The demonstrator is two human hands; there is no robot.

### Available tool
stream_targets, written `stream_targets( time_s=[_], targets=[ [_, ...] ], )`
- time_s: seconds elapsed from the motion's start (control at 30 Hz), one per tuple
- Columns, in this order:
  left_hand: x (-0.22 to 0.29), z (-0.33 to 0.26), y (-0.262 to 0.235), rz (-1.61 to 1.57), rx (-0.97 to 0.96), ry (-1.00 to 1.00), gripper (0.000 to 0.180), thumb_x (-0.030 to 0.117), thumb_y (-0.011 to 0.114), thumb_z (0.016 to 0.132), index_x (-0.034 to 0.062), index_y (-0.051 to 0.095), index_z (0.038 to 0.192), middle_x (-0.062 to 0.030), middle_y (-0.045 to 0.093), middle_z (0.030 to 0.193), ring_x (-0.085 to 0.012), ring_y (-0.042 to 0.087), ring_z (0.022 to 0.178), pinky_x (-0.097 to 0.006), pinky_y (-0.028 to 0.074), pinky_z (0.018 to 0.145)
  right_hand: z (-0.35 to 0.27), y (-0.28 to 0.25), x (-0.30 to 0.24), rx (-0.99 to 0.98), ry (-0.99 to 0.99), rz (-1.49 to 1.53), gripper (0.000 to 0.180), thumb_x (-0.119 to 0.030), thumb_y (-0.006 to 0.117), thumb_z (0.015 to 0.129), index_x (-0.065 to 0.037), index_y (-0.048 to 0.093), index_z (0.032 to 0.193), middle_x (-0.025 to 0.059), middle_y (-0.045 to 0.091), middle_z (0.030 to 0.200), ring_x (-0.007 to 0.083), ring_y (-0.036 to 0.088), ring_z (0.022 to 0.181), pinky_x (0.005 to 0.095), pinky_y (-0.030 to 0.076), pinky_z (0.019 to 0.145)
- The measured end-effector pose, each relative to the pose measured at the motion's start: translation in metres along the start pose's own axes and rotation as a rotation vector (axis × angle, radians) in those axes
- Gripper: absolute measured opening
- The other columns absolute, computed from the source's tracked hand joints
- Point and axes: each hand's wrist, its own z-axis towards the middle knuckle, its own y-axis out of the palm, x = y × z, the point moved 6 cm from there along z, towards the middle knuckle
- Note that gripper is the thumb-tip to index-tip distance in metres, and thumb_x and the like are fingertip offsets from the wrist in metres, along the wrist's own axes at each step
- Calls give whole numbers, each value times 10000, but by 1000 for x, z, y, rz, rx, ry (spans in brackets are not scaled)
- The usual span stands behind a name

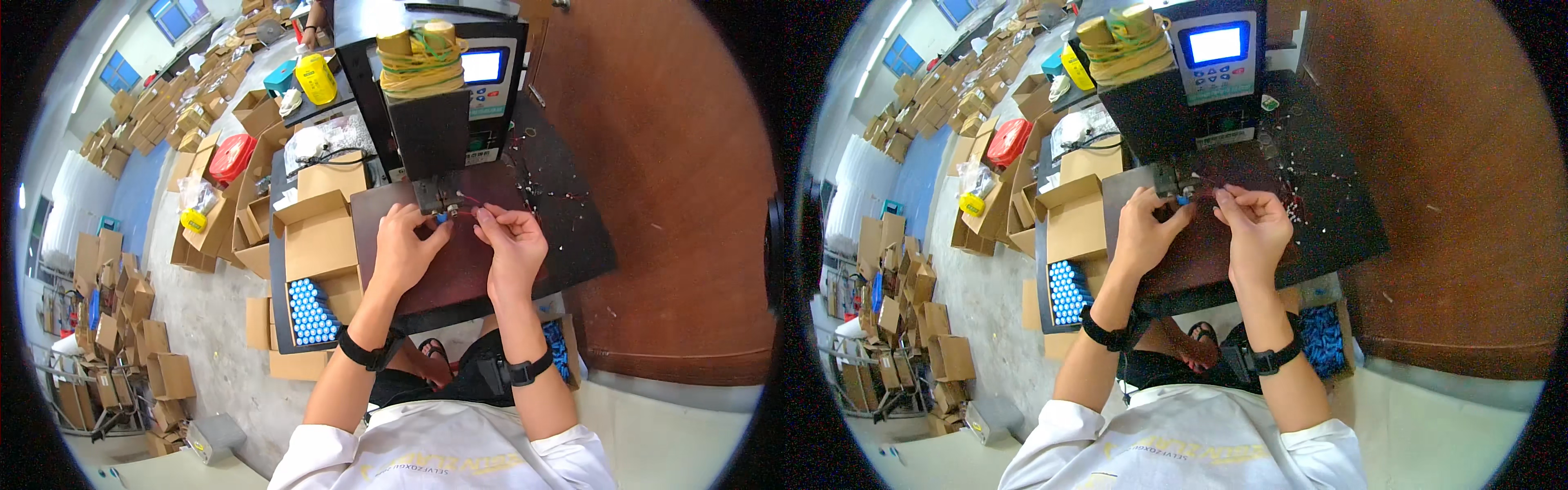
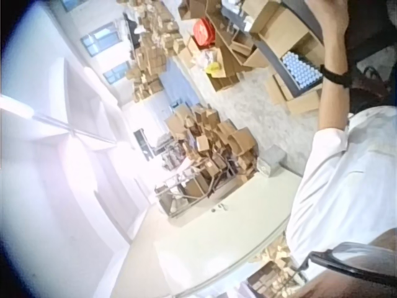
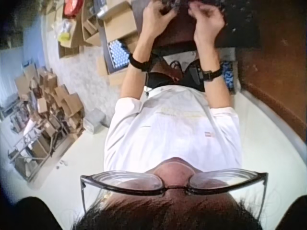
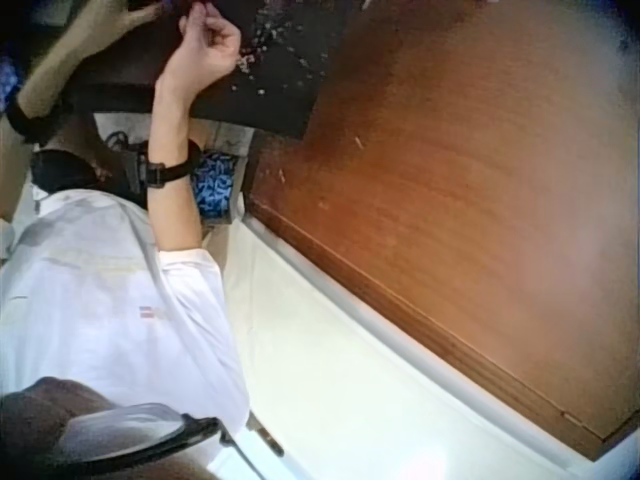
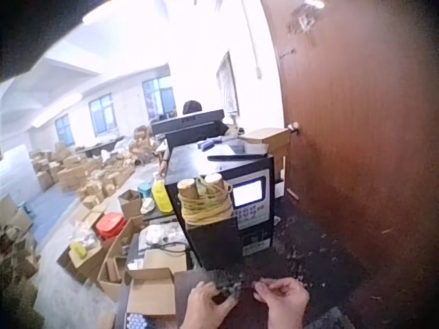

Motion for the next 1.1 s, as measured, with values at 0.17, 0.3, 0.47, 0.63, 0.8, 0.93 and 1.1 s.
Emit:
stream_targets(
  time_s=[0.17, 0.3, 0.47, 0.63, 0.8, 0.93, 1.1],
  targets=[
    [4, -5, -1, 75, -92, -11, 263, 211, 784, 791, 50, 759, 997, -171, 644, 821, -337, 588, 801, -411, 484, 714, -15, -5, -9, -10, -5, -36, 174, 86, 730, 857, -5, 586, 893, 178, 697, 1067, 249, 729, 947, 283, 624, 726],
    [14, -6, -1, 129, -92, 32, 267, 250, 787, 806, 48, 765, 980, -160, 631, 807, -335, 581, 827, -438, 473, 754, -17, -12, -18, -24, -43, -60, 184, 85, 734, 852, -10, 582, 894, 176, 699, 1056, 242, 728, 939, 286, 621, 719],
    [16, -22, -15, 16, -93, 139, 217, 216, 770, 838, 22, 743, 930, -155, 664, 835, -309, 608, 842, -403, 483, 764, -32, -44, -58, 38, -148, -248, 202, 50, 753, 854, -41, 575, 887, 168, 698, 1062, 214, 723, 898, 271, 603, 695],
    [-24, -61, -82, -109, -139, -283, 164, 152, 703, 906, -10, 729, 909, -134, 684, 828, -276, 622, 793, -356, 494, 744, -70, -172, -129, 262, -232, -507, 193, 42, 725, 888, -59, 562, 864, 136, 702, 1043, 228, 708, 975, 268, 563, 724],
    [-55, -93, -123, 408, -472, -204, 182, 193, 735, 869, 18, 758, 913, -140, 685, 859, -310, 611, 847, -391, 505, 780, -95, -295, -130, 242, -179, -931, 167, 20, 725, 899, -55, 577, 878, 97, 688, 1019, 179, 672, 1008, 289, 525, 865],
    [-48, -126, -107, 449, -831, -98, 273, 314, 754, 849, 63, 783, 954, -139, 663, 954, -314, 578, 933, -405, 492, 862, -104, -321, -118, 407, -46, -882, 106, -5, 714, 917, -44, 618, 936, 58, 675, 1006, 138, 629, 969, 291, 484, 927],
    [-42, -148, -105, 749, -881, 45, 259, 326, 752, 818, 124, 788, 976, -32, 593, 1019, -233, 520, 1057, -397, 432, 898, -82, -254, -116, 306, -129, -793, 87, -15, 697, 929, -34, 624, 972, 39, 663, 1008, 132, 607, 996, 274, 464, 931]
  ],
)
